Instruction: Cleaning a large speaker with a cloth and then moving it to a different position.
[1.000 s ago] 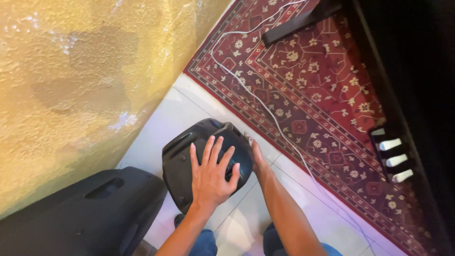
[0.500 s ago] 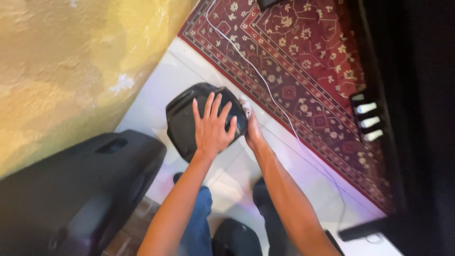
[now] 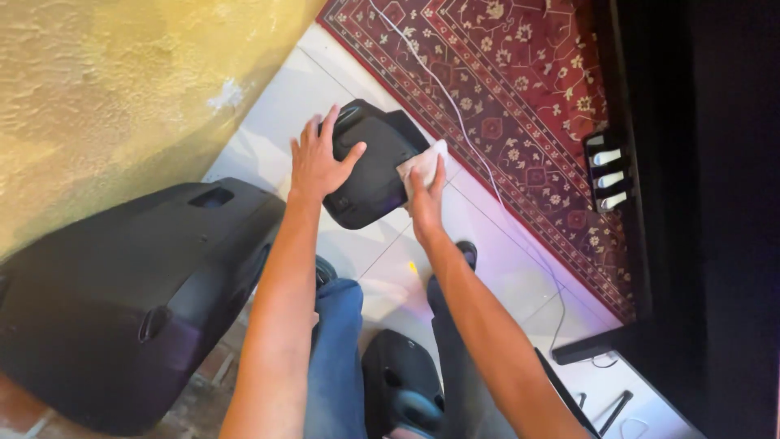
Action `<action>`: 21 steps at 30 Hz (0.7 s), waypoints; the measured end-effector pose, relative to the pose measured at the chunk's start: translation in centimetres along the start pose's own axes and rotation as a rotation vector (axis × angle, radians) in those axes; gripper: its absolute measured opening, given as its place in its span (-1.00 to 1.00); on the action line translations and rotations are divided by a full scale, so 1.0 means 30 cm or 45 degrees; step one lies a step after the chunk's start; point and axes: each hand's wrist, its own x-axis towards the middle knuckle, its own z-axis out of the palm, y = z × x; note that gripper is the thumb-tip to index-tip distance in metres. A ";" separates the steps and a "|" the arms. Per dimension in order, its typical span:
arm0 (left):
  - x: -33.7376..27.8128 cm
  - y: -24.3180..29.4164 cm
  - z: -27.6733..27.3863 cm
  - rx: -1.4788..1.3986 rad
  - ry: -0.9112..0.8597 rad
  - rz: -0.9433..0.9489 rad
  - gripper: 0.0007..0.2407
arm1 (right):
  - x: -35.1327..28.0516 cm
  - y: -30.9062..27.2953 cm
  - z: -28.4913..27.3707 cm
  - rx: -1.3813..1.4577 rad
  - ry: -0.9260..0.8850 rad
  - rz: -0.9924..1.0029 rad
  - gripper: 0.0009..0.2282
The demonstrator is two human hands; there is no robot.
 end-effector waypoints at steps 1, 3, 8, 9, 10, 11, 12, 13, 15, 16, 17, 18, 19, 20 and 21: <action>0.004 -0.018 0.013 -0.005 0.002 -0.004 -0.23 | 0.005 -0.007 0.000 -0.007 -0.003 -0.001 -0.33; -0.006 -0.060 0.049 -0.242 0.026 0.039 -0.23 | 0.003 -0.009 -0.008 0.019 -0.006 -0.054 -0.34; -0.032 -0.066 0.076 -0.339 0.175 0.074 -0.25 | 0.030 -0.049 -0.019 0.082 -0.023 0.000 -0.32; -0.044 -0.060 0.077 -0.367 0.183 0.055 -0.26 | 0.036 -0.058 -0.033 0.074 -0.041 -0.002 -0.32; -0.055 -0.064 0.075 -0.363 0.186 0.051 -0.26 | 0.047 -0.072 -0.022 0.074 -0.047 0.000 -0.32; -0.066 -0.065 0.072 -0.384 0.191 0.005 -0.24 | 0.056 -0.086 -0.011 0.037 -0.074 -0.022 -0.34; -0.077 -0.062 0.072 -0.408 0.196 -0.040 -0.23 | 0.067 -0.104 -0.006 -0.002 -0.099 -0.046 -0.36; -0.100 -0.062 0.082 -0.407 0.199 -0.044 -0.23 | 0.080 -0.115 -0.001 -0.003 -0.104 -0.045 -0.36; -0.145 -0.057 0.100 -0.446 0.244 -0.154 -0.17 | 0.110 -0.142 0.006 -0.114 -0.149 -0.110 -0.38; -0.170 -0.062 0.109 -0.438 0.249 -0.158 -0.17 | 0.121 -0.154 0.028 -0.110 -0.158 -0.108 -0.38; -0.194 -0.067 0.118 -0.464 0.300 -0.205 -0.15 | 0.133 -0.166 0.050 -0.185 -0.201 -0.141 -0.39; -0.224 -0.063 0.138 -0.496 0.344 -0.252 -0.13 | 0.140 -0.179 0.057 -0.267 -0.236 -0.174 -0.40; -0.248 -0.051 0.134 -0.496 0.343 -0.256 -0.13 | 0.150 -0.190 0.076 -0.268 -0.237 -0.170 -0.40; -0.273 -0.035 0.133 -0.538 0.365 -0.345 -0.11 | 0.160 -0.203 0.090 -0.325 -0.300 -0.184 -0.40; -0.298 -0.020 0.133 -0.579 0.387 -0.435 -0.09 | 0.169 -0.216 0.105 -0.382 -0.363 -0.198 -0.40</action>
